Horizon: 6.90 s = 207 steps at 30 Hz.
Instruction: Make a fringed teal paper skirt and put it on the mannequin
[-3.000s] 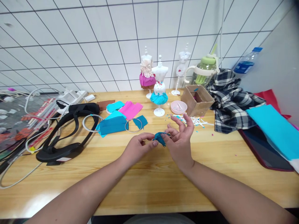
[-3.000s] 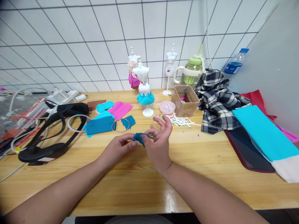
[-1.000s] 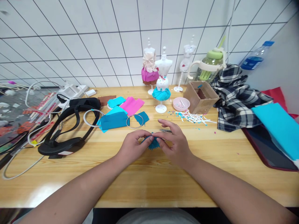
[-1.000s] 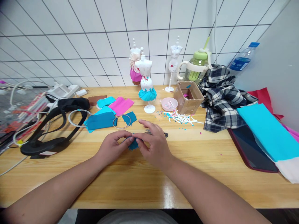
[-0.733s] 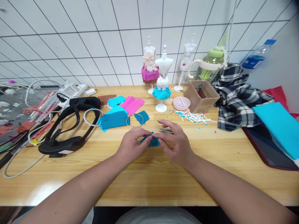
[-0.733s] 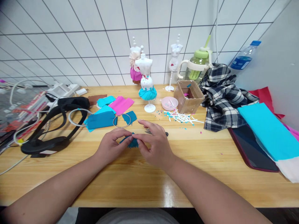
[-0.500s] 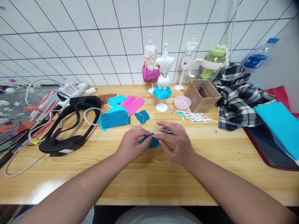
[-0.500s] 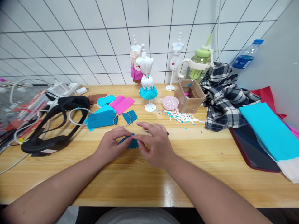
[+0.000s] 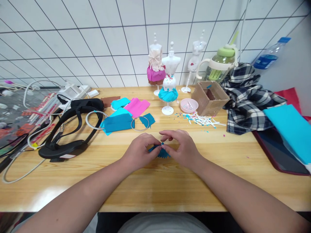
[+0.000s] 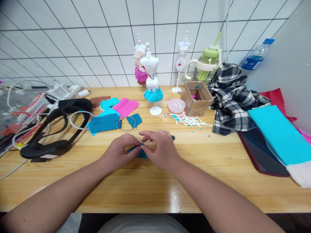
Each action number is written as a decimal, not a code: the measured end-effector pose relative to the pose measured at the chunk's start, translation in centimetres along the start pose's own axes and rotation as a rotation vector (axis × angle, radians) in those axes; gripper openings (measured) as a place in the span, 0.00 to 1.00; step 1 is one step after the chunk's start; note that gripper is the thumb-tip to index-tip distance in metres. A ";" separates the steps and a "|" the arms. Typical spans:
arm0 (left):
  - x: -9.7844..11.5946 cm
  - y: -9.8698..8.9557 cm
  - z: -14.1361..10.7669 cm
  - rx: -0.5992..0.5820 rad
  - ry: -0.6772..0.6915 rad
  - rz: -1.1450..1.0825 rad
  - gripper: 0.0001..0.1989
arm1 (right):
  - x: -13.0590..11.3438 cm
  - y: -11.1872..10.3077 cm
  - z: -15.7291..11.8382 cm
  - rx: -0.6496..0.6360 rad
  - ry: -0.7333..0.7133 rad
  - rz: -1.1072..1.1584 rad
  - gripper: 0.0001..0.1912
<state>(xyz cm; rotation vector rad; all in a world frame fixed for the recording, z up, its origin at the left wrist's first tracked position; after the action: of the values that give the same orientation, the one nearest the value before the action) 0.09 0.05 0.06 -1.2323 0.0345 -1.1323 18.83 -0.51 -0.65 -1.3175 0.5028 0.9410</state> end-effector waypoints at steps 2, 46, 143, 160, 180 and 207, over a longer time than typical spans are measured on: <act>0.0 0.0 0.0 -0.016 -0.018 0.010 0.06 | -0.1 0.1 0.0 -0.010 0.028 0.002 0.18; -1.9 0.6 -0.2 0.165 -0.625 -1.476 0.15 | 1.3 0.5 1.3 -0.273 0.580 0.810 0.13; -1.2 -0.4 0.2 0.276 -0.592 -0.735 0.12 | -0.8 -2.2 0.0 -0.209 0.191 0.029 0.09; -1.5 -0.4 0.0 0.264 -0.574 -0.753 0.11 | -0.9 -1.0 -0.4 -0.286 0.341 0.093 0.13; -0.7 -0.3 0.3 0.215 -0.549 -0.801 0.11 | -1.5 -0.4 -0.8 -0.306 0.283 -0.066 0.12; -0.9 -0.3 0.0 0.226 -0.536 -0.797 0.11 | -1.3 -0.6 -0.6 -0.316 0.337 -0.050 0.13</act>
<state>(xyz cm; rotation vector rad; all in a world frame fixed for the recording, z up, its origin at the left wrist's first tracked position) -0.56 0.71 -0.19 -1.3383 -1.0389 -1.3770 18.66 -1.42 0.58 -1.7826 0.5914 0.7801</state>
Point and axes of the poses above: each hand's wrist, its own z-axis towards the middle knuckle, its own y-axis out of the palm, x = y × z, the point moved 1 cm from there along z, towards the middle knuckle, and after that the axes turned 13 degrees about y, right-handed, at the moved point
